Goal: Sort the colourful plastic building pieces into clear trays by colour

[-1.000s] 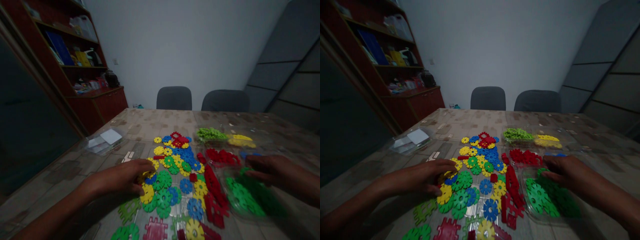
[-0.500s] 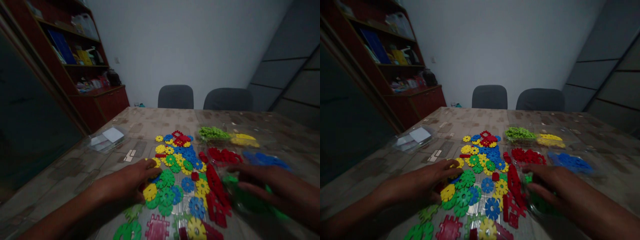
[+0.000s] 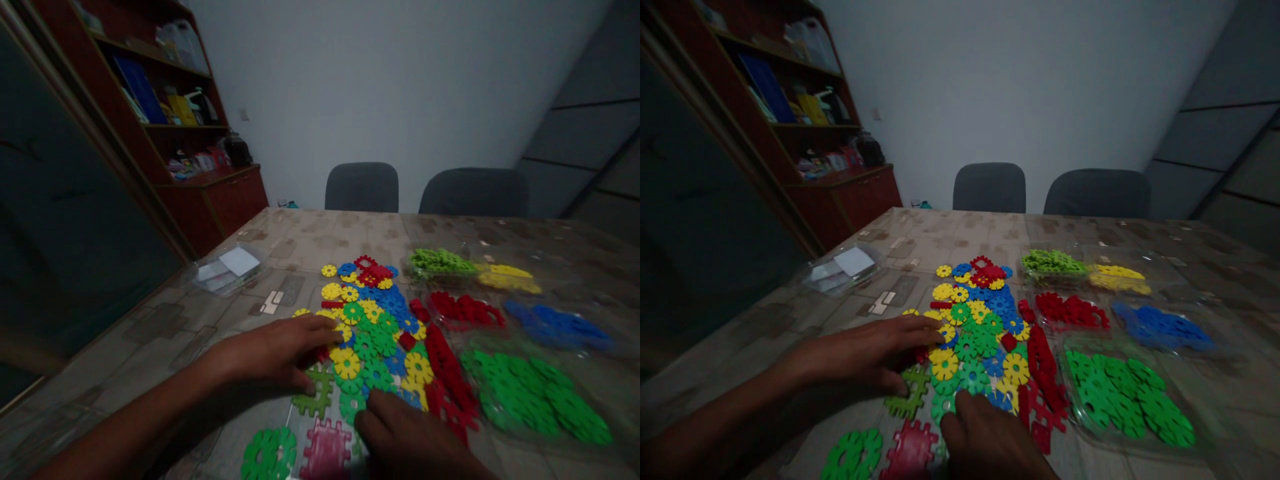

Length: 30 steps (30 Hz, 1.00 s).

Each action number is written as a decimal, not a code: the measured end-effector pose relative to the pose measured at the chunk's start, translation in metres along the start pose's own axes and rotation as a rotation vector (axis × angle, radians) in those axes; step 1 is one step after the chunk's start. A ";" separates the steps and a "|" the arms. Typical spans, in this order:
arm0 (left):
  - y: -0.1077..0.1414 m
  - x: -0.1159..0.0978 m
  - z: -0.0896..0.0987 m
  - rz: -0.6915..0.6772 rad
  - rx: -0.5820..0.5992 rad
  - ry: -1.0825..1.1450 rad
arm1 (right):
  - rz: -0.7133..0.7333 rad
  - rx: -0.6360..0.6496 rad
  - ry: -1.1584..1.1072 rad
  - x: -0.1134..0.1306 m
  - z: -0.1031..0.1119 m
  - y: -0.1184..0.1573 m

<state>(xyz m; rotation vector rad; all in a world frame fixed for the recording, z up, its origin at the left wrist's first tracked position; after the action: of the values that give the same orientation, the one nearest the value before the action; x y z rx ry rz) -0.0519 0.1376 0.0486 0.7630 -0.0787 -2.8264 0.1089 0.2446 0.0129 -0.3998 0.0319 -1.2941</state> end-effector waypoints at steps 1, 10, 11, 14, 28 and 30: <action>0.004 0.002 0.001 0.038 0.034 -0.020 | -0.009 0.021 0.003 0.001 -0.003 -0.003; 0.019 -0.017 0.006 0.197 0.089 -0.055 | -0.123 -0.210 -0.314 -0.033 0.007 -0.018; 0.019 -0.019 0.006 0.201 0.089 -0.052 | -0.149 -0.251 -0.324 -0.038 0.011 -0.018; 0.017 -0.018 0.008 0.175 0.054 -0.045 | -0.221 -0.222 -0.331 -0.044 0.018 -0.019; 0.017 -0.014 0.000 0.200 0.056 -0.057 | -0.255 0.030 -0.245 -0.036 -0.009 -0.011; 0.015 -0.012 0.001 0.176 0.035 -0.040 | -0.243 0.024 -0.245 -0.037 -0.011 -0.011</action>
<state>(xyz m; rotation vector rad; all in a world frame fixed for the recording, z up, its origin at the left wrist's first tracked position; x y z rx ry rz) -0.0395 0.1256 0.0571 0.6709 -0.1922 -2.6799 0.0859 0.2743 -0.0012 -0.5516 -0.2444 -1.4738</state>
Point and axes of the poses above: each hand's wrist, its own y-axis away from the middle knuckle, its own z-axis out of the back of the hand, x = y × z, the point moved 6 cm from there along -y, towards the middle knuckle, and after that the axes turned 8 degrees about -x, right-handed, at the moved point
